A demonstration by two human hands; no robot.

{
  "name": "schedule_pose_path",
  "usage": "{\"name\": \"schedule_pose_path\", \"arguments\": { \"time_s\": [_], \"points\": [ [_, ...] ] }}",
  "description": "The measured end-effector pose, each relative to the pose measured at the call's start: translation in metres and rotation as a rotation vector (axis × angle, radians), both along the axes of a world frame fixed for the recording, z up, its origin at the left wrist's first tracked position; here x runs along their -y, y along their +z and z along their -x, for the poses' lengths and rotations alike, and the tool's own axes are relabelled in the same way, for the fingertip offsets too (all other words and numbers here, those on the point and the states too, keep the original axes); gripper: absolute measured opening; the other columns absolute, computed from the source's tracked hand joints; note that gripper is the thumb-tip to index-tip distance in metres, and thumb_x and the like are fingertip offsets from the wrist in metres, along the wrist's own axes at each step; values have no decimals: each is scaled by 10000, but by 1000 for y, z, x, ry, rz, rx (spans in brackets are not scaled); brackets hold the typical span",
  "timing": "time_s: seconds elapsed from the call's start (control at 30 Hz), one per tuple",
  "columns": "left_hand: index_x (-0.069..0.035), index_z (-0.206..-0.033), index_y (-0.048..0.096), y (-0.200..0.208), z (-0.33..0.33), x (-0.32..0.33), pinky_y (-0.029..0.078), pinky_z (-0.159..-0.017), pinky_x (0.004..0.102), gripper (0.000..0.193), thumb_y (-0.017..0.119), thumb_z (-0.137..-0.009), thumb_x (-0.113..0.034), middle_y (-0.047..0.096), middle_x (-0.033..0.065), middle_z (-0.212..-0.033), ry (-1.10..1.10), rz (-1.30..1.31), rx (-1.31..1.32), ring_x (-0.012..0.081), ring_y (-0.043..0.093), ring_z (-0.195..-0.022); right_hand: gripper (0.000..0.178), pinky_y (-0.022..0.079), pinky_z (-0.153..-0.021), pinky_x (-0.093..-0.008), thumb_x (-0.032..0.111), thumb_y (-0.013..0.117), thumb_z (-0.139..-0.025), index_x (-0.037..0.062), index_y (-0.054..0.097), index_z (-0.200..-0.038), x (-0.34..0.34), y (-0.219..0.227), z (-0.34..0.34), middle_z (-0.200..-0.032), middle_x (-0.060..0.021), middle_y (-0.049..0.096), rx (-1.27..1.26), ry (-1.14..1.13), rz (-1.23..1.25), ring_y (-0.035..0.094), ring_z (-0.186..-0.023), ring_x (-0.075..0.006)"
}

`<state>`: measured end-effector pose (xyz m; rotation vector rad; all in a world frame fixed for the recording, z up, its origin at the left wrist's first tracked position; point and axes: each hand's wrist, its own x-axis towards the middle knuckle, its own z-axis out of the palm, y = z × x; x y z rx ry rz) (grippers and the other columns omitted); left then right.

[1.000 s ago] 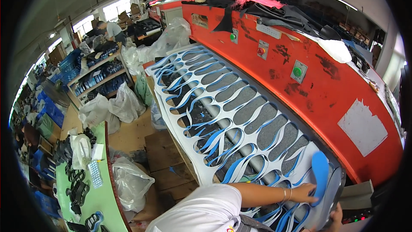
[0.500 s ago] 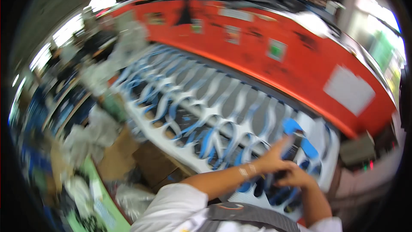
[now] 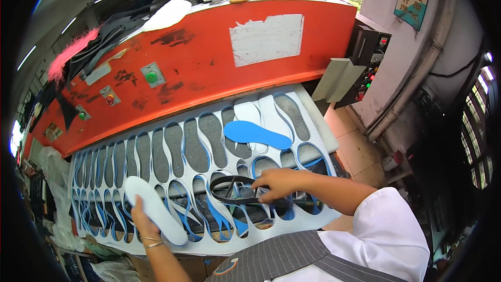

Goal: Sorting and placing shoe insoles and sole components into an industrial machine for processing.

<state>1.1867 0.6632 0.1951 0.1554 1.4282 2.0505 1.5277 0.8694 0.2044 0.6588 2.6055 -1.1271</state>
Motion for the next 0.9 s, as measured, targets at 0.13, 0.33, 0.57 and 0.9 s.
{"name": "schedule_pose_path", "arguments": {
  "time_s": [0.13,0.33,0.57,0.9],
  "points": [
    [-35,-1066,574,17,-7,-33,525,-655,314,362,544,-901,-357,647,99,-881,-232,-293,127,205,630,-729,679,401,-933,-443,502,676,-749,66,527,-1247,-53,-21,5,-1143,-215,551,-364,-368,-406,484,-1119,-360],
    [-1,-1139,543,-21,-114,-165,536,-782,406,409,534,-908,-338,630,180,-999,-471,-323,385,290,626,-893,493,451,-848,-428,344,686,-767,27,567,-1126,-110,-59,18,-1003,-184,620,-89,-658,-393,594,-934,-336],
    [-16,-1243,464,-17,-161,-219,402,-968,484,453,506,-933,-344,546,126,-1224,-549,-413,462,301,552,-1073,278,461,-777,-370,258,620,-841,13,635,-972,-87,-46,8,-935,-203,640,-559,-345,180,613,-871,-282],
    [-229,-863,695,87,-164,-260,196,-1078,495,232,647,-703,-68,648,-28,-876,-813,358,-2070,199,578,-935,801,379,-983,-400,555,524,-855,-73,366,-1326,-186,-55,-31,-1281,-276,467,-300,-1046,65,460,-1189,-356]
  ]
}}
